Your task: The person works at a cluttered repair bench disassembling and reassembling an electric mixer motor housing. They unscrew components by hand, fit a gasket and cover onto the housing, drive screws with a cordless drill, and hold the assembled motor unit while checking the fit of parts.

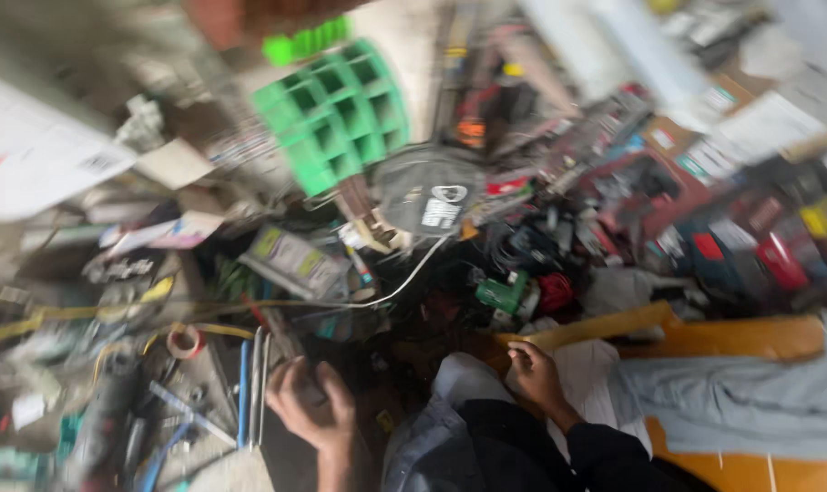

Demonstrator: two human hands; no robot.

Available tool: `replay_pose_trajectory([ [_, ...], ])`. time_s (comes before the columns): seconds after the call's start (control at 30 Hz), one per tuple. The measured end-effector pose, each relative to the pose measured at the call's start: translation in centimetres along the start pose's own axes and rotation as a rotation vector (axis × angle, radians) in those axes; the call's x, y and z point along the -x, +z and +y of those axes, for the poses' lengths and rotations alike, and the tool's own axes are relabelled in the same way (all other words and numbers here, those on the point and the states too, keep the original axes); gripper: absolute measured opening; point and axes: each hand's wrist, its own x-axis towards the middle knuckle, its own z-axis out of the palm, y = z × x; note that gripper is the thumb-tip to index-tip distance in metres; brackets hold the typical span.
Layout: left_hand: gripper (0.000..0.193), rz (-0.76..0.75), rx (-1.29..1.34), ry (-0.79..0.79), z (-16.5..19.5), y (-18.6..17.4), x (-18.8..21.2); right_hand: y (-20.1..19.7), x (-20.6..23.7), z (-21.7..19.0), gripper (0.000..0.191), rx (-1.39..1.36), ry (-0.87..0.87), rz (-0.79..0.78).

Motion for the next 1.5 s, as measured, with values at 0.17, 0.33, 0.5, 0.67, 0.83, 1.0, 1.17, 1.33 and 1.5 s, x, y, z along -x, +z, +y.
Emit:
replay_pose_trajectory([
  [0.17,0.031,-0.271,0.183,0.109,5.4,8.5,3.2,-6.3,4.2,6.1,0.035,-0.065,0.264,0.305],
  [0.33,0.032,-0.539,0.341,0.184,9.9,15.3,8.0,-13.4,6.5,14.2,0.041,-0.037,0.524,0.416],
  [0.5,0.035,-0.832,0.324,0.127,12.6,23.1,15.3,-19.6,4.3,23.2,0.042,-0.091,0.529,0.551],
  [0.67,0.037,-1.255,0.300,0.014,13.3,36.4,28.0,-25.5,-4.5,31.8,0.036,-0.033,0.190,0.584],
  [0.83,0.047,-1.283,-0.027,0.225,14.4,54.8,41.2,-32.2,-26.5,43.1,0.031,-0.309,0.114,0.350],
  [1.0,0.047,-1.468,-0.446,-0.436,18.1,71.1,50.8,-37.8,-47.1,59.3,0.027,-0.117,0.175,0.227],
  [1.17,0.048,-1.632,-0.831,-0.385,18.2,76.6,54.7,-38.0,-55.8,71.6,0.026,0.168,0.219,-0.013],
  [1.33,0.047,-1.272,-0.740,-0.178,14.9,74.9,55.9,-31.9,-56.1,75.9,0.025,0.389,0.365,-0.409],
  [1.5,0.040,-0.697,-0.534,0.232,8.6,78.0,59.5,-26.7,-57.2,79.1,0.022,0.559,0.356,-0.685],
])
